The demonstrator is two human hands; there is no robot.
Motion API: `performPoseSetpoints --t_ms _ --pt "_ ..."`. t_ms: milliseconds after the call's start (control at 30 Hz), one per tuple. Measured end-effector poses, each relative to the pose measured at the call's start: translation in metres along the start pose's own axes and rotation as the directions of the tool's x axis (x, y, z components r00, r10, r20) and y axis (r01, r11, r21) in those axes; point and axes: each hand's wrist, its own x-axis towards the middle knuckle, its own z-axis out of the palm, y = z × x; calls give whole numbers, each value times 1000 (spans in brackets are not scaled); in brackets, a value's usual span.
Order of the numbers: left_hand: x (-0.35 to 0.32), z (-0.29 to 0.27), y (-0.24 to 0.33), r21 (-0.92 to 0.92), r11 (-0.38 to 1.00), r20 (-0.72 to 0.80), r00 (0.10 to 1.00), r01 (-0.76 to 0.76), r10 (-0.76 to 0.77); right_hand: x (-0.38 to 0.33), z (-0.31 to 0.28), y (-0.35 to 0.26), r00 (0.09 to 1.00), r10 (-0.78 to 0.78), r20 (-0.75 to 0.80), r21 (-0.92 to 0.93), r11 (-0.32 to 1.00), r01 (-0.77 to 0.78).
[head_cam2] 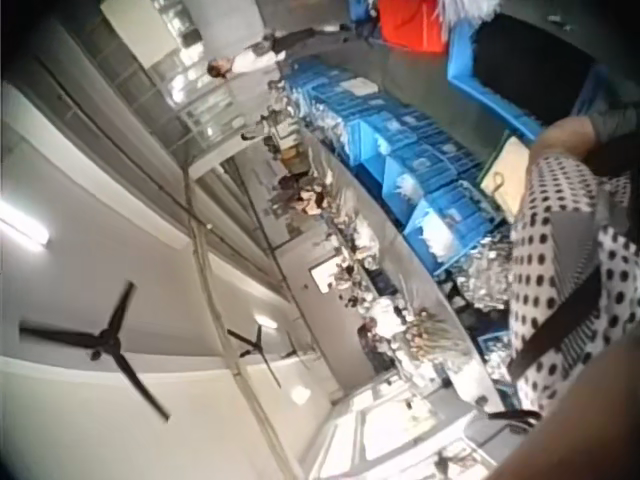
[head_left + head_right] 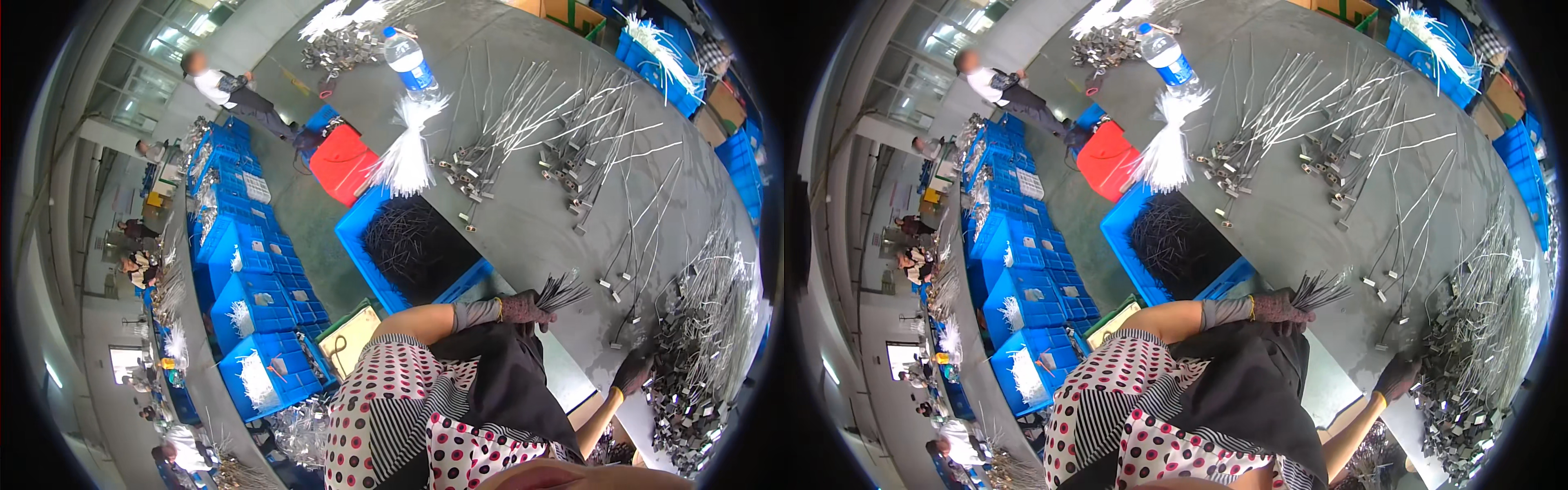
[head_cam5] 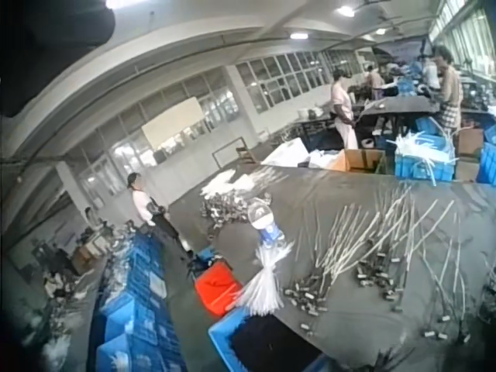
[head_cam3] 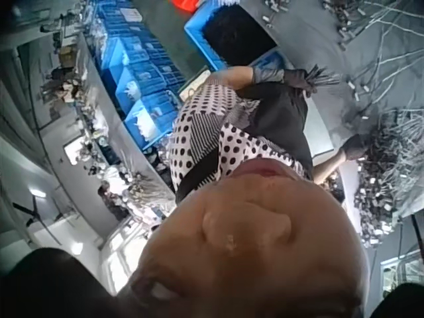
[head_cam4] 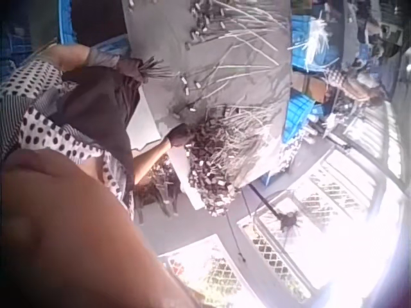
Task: Sorting and organizing wire bundles on an assembly table.
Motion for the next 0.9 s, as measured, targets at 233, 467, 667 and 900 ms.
performPoseSetpoints --t_ms 233,467,667,900 --pt "-15 -8 -42 -112 991 -100 993 -79 68 -13 -5 22 778 367 510 690 365 -625" --pt "-37 -13 -54 -37 999 -132 991 -33 28 26 48 80 921 -72 383 682 694 -229" --pt "-45 -16 -70 81 980 -239 951 -180 194 82 59 105 899 -405 167 229 903 364" --pt "-51 -14 -64 56 996 -146 986 -75 82 -39 61 122 836 -123 536 842 6 -539"
